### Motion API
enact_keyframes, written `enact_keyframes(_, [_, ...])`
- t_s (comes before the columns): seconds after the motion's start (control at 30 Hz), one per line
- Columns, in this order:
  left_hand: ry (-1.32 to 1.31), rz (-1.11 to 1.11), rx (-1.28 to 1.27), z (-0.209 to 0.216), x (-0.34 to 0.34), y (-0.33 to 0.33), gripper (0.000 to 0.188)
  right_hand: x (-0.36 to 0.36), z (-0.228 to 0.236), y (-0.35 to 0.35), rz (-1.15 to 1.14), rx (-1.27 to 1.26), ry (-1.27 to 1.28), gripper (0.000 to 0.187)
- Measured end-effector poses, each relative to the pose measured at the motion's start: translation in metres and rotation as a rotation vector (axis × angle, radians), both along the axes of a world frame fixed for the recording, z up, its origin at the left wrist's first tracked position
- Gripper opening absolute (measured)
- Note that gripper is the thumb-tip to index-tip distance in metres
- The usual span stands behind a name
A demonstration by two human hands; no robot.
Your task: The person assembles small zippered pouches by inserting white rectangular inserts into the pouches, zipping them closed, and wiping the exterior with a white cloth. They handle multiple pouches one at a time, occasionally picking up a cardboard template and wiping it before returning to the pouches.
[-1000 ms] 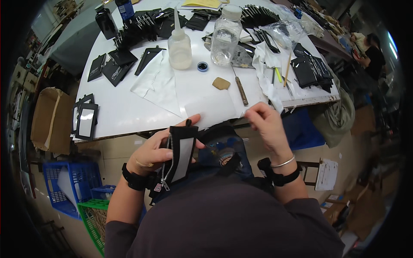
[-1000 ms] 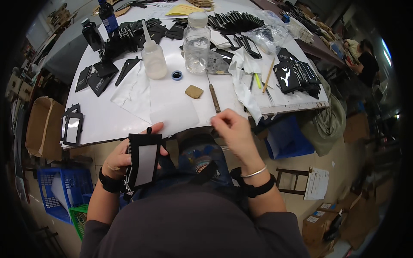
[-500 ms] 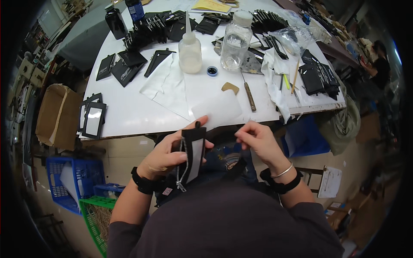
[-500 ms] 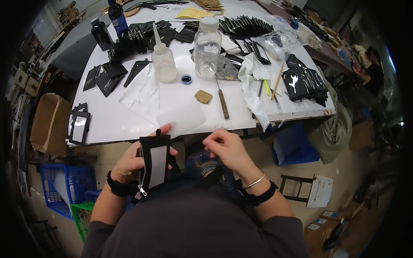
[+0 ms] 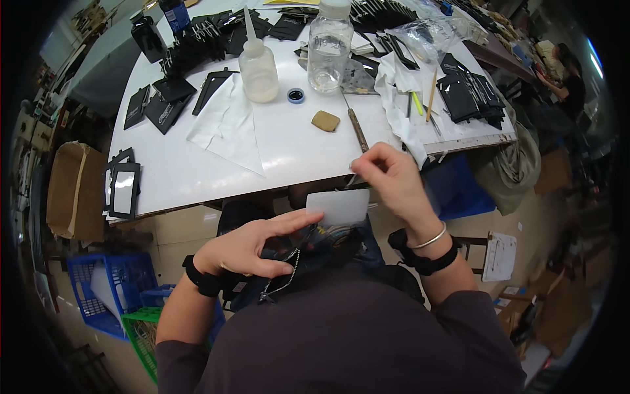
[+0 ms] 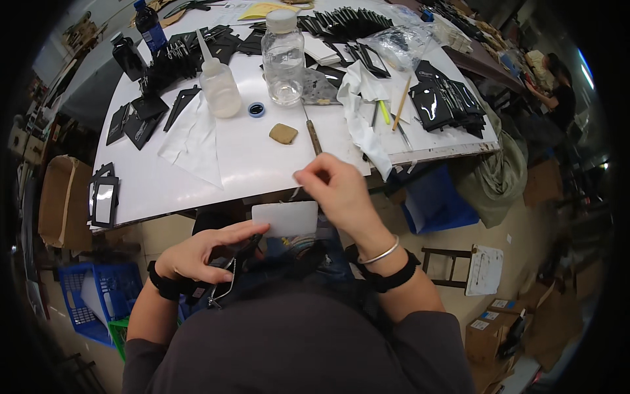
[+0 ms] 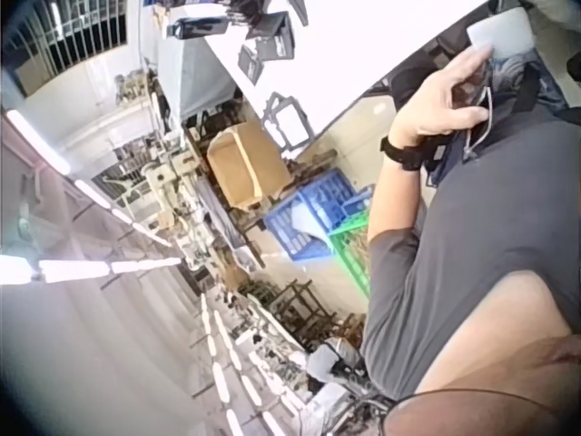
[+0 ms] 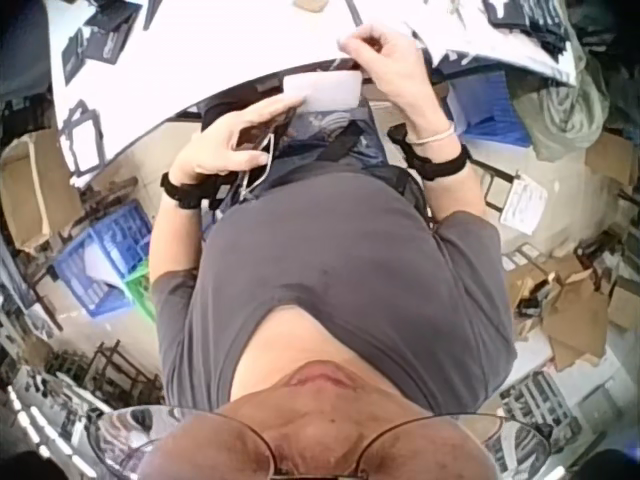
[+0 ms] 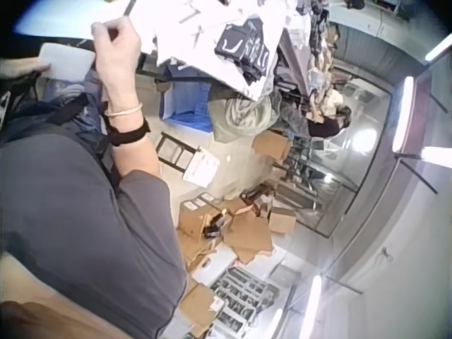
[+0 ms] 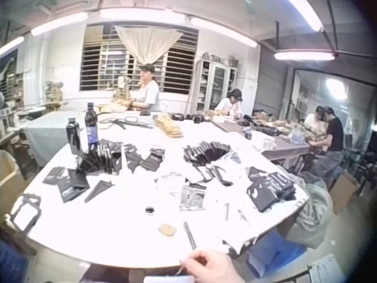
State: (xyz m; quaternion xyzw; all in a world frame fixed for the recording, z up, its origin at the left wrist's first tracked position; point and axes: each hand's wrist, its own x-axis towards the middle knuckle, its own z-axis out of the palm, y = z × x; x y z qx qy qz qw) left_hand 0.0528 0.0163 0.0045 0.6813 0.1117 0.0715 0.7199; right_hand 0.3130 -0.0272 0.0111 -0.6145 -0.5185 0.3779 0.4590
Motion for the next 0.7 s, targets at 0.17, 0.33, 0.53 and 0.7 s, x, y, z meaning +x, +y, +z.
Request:
enact_keyframes(0.17, [0.009,0.083,-0.151,-0.001,-0.012,-0.001,0.078,0.043,-0.018,-0.025,0.298,-0.203,-0.317,0.017])
enact_keyframes(0.33, [-0.01,0.003,-0.118,0.002,0.006,0.008,0.076,0.03,0.001,-0.034,-0.021,-0.194,-0.567,0.019])
enact_keyframes(0.53, [-0.036,0.117,-0.199,0.008,-0.014,-0.003,0.085,-0.011,-0.017,-0.007,0.38,-0.246,0.155,0.041])
enact_keyframes(0.7, [-0.02,0.19,-0.293,0.026,0.0,-0.002,0.087,-0.024,-0.019,-0.017,0.23,-0.211,0.694,0.027])
